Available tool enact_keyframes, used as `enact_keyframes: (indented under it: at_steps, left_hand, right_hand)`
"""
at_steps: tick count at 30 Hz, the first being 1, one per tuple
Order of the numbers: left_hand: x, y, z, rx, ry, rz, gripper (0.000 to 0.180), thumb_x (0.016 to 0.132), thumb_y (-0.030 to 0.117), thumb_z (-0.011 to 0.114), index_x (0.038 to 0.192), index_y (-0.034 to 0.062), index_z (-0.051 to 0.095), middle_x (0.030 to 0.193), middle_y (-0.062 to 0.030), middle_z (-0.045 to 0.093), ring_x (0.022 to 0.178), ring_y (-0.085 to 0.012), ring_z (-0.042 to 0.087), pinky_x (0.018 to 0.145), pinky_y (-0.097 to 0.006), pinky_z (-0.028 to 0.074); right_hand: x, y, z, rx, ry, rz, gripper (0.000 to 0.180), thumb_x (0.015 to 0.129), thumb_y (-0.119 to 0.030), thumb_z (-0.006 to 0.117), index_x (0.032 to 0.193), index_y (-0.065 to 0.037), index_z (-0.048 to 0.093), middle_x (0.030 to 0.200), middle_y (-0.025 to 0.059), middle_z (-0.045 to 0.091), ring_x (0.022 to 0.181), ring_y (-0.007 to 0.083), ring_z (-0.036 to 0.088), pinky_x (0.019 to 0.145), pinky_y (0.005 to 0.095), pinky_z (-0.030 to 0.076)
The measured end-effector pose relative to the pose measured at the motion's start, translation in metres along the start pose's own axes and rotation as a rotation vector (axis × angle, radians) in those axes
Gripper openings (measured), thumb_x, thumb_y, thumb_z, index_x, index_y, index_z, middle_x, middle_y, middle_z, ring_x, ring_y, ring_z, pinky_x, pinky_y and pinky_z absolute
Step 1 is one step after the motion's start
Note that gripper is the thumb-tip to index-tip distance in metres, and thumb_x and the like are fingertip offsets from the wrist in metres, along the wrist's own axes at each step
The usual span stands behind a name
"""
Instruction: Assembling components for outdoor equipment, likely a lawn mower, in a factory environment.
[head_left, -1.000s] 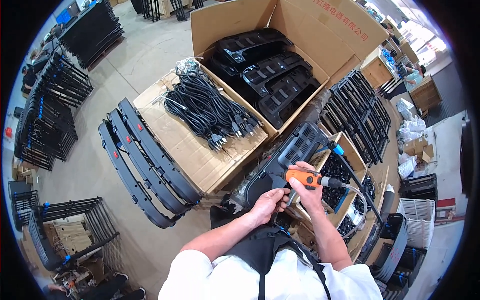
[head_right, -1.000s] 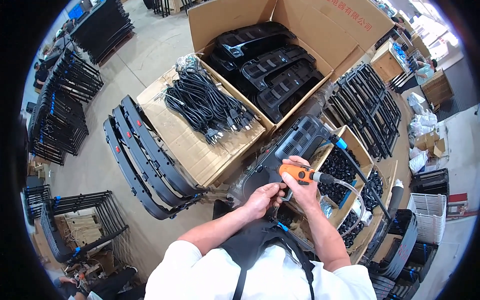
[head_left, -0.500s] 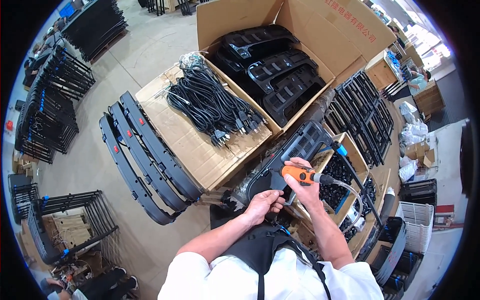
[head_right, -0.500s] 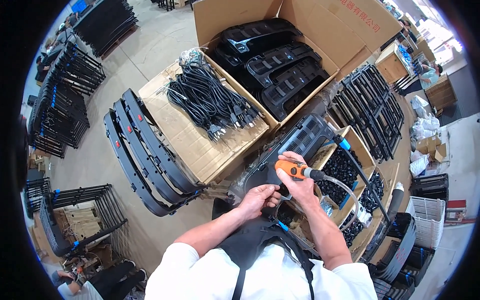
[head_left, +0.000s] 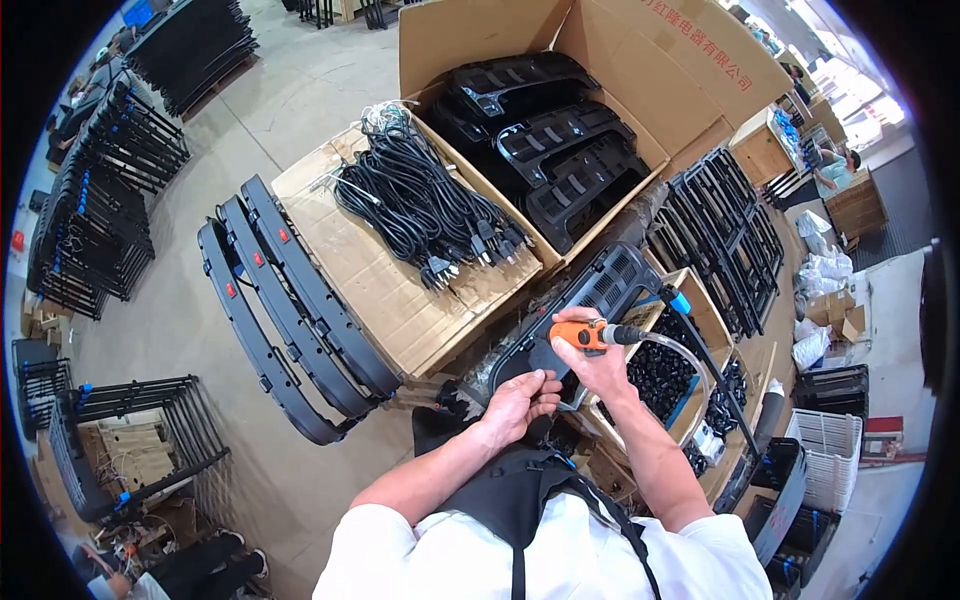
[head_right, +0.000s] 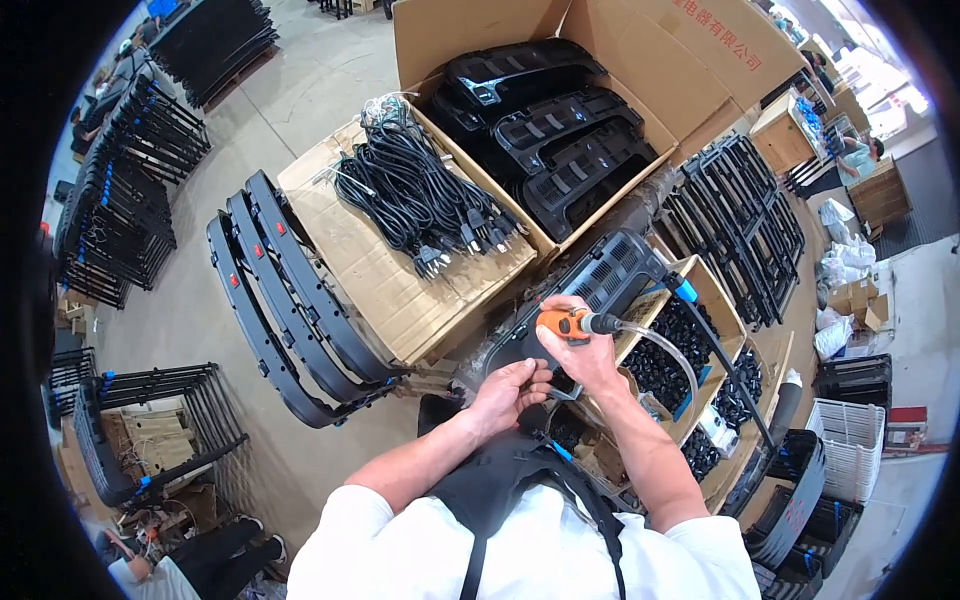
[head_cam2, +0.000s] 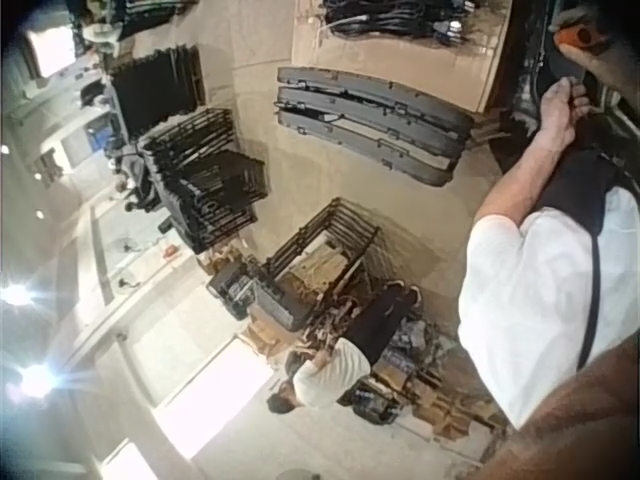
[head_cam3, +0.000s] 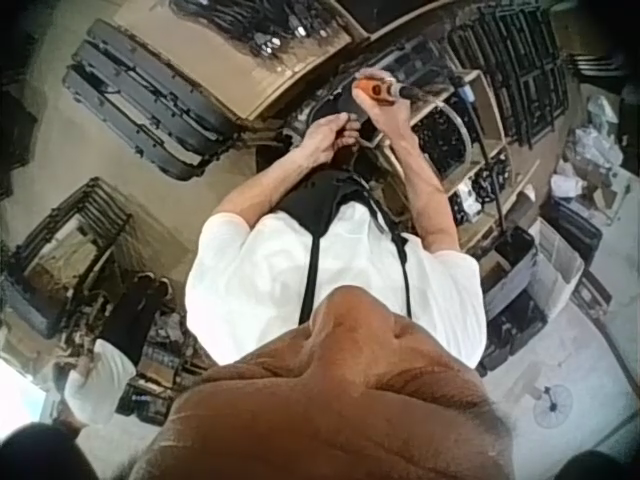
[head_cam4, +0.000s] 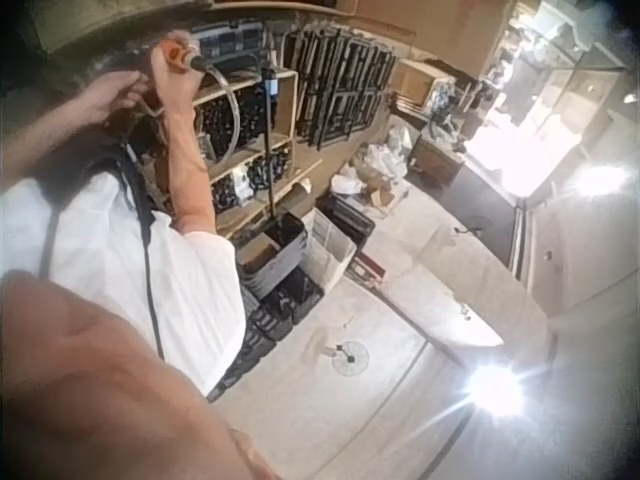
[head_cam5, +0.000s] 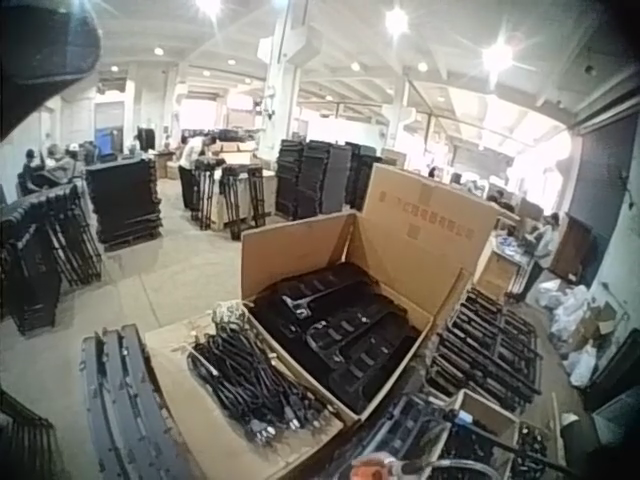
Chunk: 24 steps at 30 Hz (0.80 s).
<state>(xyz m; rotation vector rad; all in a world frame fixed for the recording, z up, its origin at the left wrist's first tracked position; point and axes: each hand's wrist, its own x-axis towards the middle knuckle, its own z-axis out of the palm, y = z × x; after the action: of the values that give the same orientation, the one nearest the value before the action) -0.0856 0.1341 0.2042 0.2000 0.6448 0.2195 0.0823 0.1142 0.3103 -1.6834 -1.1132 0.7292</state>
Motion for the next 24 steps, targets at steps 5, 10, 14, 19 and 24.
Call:
enact_keyframes:
  at_steps: [5,10,14,19,24]
  left_hand:
    - [0.004,0.006,0.0,-0.129,0.036,0.03,0.028,0.112,0.03,0.059,0.12,0.005,0.068,0.097,-0.0047,0.074,0.079,-0.0147,0.071,0.07,-0.028,0.063]
    - [0.009,0.005,0.003,-0.304,0.086,0.051,0.026,0.11,0.033,0.063,0.116,0.0084,0.068,0.092,-0.0022,0.071,0.076,-0.0156,0.069,0.068,-0.029,0.061]
    - [0.011,0.007,0.009,-0.331,0.095,0.064,0.023,0.111,0.033,0.061,0.114,0.0101,0.065,0.09,-0.0001,0.064,0.079,-0.0137,0.064,0.071,-0.027,0.059]
    - [0.012,0.008,0.007,-0.353,0.055,0.05,0.025,0.112,0.032,0.058,0.119,0.0099,0.065,0.092,0.0002,0.063,0.08,-0.0135,0.062,0.075,-0.027,0.058]
    - [0.013,0.007,0.005,-0.393,0.028,0.035,0.027,0.114,0.031,0.055,0.127,0.0092,0.065,0.091,0.001,0.062,0.081,-0.0135,0.061,0.076,-0.028,0.057]
  right_hand:
    - [-0.019,-0.013,-0.009,0.136,0.065,0.034,0.048,0.091,-0.002,0.078,0.136,-0.002,0.059,0.128,0.0134,0.071,0.115,0.0177,0.067,0.101,0.0328,0.055]
    - [-0.056,-0.03,-0.018,0.299,0.094,0.126,0.054,0.088,0.0,0.077,0.138,0.0,0.056,0.128,0.017,0.072,0.122,0.0261,0.069,0.109,0.0417,0.054]
    - [-0.066,-0.021,-0.021,0.301,0.078,0.11,0.055,0.091,-0.004,0.077,0.142,-0.002,0.054,0.134,0.0163,0.069,0.123,0.0236,0.066,0.11,0.0398,0.052]
    - [-0.066,-0.023,-0.02,0.28,0.082,0.107,0.055,0.091,-0.003,0.077,0.141,-0.002,0.054,0.134,0.0167,0.069,0.124,0.024,0.066,0.11,0.04,0.052]
    - [-0.068,-0.016,-0.016,0.286,0.082,0.079,0.054,0.092,-0.002,0.077,0.141,-0.002,0.054,0.134,0.0159,0.069,0.123,0.0235,0.066,0.109,0.0386,0.053]
